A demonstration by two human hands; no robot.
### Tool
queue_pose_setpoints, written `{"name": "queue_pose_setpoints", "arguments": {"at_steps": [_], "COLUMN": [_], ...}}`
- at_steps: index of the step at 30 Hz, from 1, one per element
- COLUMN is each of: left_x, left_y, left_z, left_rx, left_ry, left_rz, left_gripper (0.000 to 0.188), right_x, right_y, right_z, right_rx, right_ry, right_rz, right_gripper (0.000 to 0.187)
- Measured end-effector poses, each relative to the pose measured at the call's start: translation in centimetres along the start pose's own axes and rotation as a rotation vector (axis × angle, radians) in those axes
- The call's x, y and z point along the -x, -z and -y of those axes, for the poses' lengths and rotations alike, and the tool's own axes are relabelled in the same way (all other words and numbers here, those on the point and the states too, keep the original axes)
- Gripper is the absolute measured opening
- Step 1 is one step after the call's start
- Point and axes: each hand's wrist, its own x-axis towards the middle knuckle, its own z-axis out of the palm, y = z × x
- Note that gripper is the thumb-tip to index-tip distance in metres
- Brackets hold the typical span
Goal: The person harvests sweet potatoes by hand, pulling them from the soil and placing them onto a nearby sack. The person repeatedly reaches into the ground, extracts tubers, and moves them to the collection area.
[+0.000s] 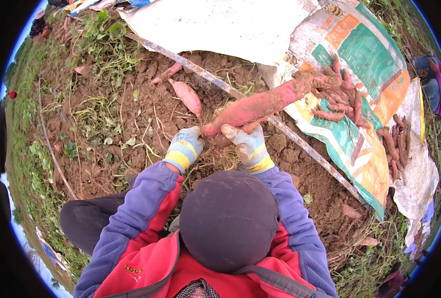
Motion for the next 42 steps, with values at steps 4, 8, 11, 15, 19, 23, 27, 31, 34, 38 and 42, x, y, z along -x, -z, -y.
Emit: {"name": "queue_pose_setpoints", "arguments": {"at_steps": [4,8,11,15,19,23,27,31,34,38,42], "left_x": [0.1,1.0,1.1,1.0,0.9,-0.5,1.6,1.2,2.1,2.9,1.9], "left_y": [1.9,2.8,3.6,1.1,-3.2,-4.5,-3.2,-4.5,-2.3,-0.2,0.5], "left_z": [-1.1,-1.5,-1.2,2.9,2.3,0.5,-1.2,-0.5,-1.0,-1.6,1.8], "left_rx": [-0.277,-0.54,-0.537,-0.023,0.464,0.808,1.294,0.527,-0.18,-0.497,-0.341], "left_ry": [-0.015,-0.158,-0.172,-0.665,-0.607,-0.661,-0.435,-0.313,-0.326,-0.329,-0.351], "left_rz": [0.232,0.427,0.528,-0.117,-0.286,-0.188,0.197,0.228,0.327,0.491,0.512], "left_gripper": [0.028,0.027,0.029,0.047,0.068,0.069,0.058,0.041,0.033,0.028,0.026], "right_x": [0.7,1.0,1.1,0.0,-0.6,-0.6,-0.8,-0.6,-0.7,-1.6,-1.3], "right_y": [-0.6,-0.2,-0.1,0.7,2.0,4.1,4.2,1.8,1.5,4.7,1.8], "right_z": [1.0,1.1,-0.1,1.0,0.1,-1.6,-1.4,-0.5,0.1,-2.5,-1.4], "right_rx": [0.091,0.098,0.189,-0.011,-0.499,-0.727,-0.603,-0.303,0.097,0.272,0.28], "right_ry": [-0.073,-0.116,-0.064,-0.015,-0.092,-0.094,-0.128,-0.084,-0.059,0.023,-0.046], "right_rz": [0.004,0.11,0.123,0.036,-0.071,0.09,0.032,-0.085,0.067,0.046,0.005], "right_gripper": [0.043,0.047,0.038,0.038,0.029,0.036,0.038,0.038,0.04,0.04,0.05]}}
